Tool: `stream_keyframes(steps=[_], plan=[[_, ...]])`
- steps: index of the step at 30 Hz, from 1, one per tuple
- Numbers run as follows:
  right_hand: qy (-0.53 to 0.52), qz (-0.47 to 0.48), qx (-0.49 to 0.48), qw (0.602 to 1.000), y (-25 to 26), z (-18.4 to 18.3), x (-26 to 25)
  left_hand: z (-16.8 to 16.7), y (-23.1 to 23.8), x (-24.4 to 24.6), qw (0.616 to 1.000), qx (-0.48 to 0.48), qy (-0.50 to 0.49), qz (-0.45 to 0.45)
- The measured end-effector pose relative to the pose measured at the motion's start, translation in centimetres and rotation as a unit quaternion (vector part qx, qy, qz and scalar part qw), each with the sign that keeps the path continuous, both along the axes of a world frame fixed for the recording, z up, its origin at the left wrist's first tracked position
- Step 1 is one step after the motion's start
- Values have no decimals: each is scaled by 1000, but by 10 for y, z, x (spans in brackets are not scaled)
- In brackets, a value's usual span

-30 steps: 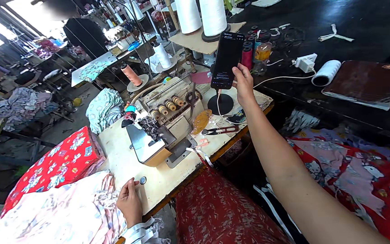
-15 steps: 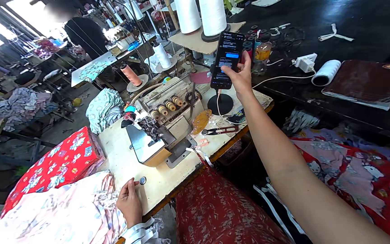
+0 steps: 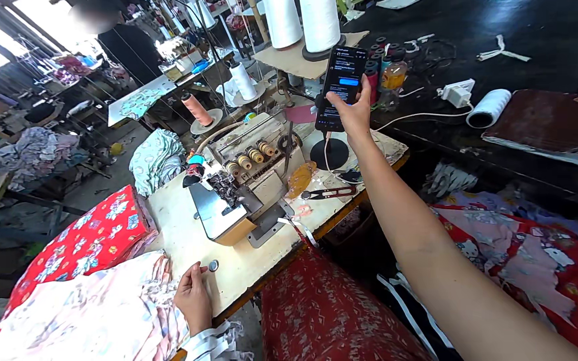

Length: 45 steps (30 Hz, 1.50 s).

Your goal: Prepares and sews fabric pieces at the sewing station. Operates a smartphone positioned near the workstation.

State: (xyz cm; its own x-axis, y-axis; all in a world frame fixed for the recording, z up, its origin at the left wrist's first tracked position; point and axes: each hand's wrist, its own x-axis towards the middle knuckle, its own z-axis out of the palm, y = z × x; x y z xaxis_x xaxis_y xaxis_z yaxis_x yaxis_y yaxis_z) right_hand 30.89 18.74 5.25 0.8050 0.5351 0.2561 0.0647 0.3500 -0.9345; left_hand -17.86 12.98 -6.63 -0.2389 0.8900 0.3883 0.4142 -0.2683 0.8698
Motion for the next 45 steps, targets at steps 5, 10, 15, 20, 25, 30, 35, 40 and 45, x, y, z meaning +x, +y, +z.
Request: stream_keyframes(steps=[5,10,15,20,25,30,35,40,45], plan=[[29,24,22,999,-9,-2,3,-1,0,1,1000,-1,-7,0],[32,44,24,998,-13,-1,7,-1,0,1,1000,-7,-2,7],[15,56,29,998,-19,-8,7,-1,0,1,1000,-7,-5,2],[5,72,46,996,-17,-14,3,-1,0,0,1000,-7,-1,-2],[2,30,22,999,-9,-12,-1,-2,1,0,1000,-6,-3,-1],[1,-1,5,1000,-2,-12,-3,-3,1,0,1000,-6,-2,-2],[-1,-8,4,1000,0,-15,-1,-1,1,1,1000,-9,-5,0],[-10,-46,-9,999,-25,-16,-7,-3,1,-1,1000,-1,-8,-2],[-14,111,90,990,-120,-7,-149,-2,1,1,1000,0,-24,10]])
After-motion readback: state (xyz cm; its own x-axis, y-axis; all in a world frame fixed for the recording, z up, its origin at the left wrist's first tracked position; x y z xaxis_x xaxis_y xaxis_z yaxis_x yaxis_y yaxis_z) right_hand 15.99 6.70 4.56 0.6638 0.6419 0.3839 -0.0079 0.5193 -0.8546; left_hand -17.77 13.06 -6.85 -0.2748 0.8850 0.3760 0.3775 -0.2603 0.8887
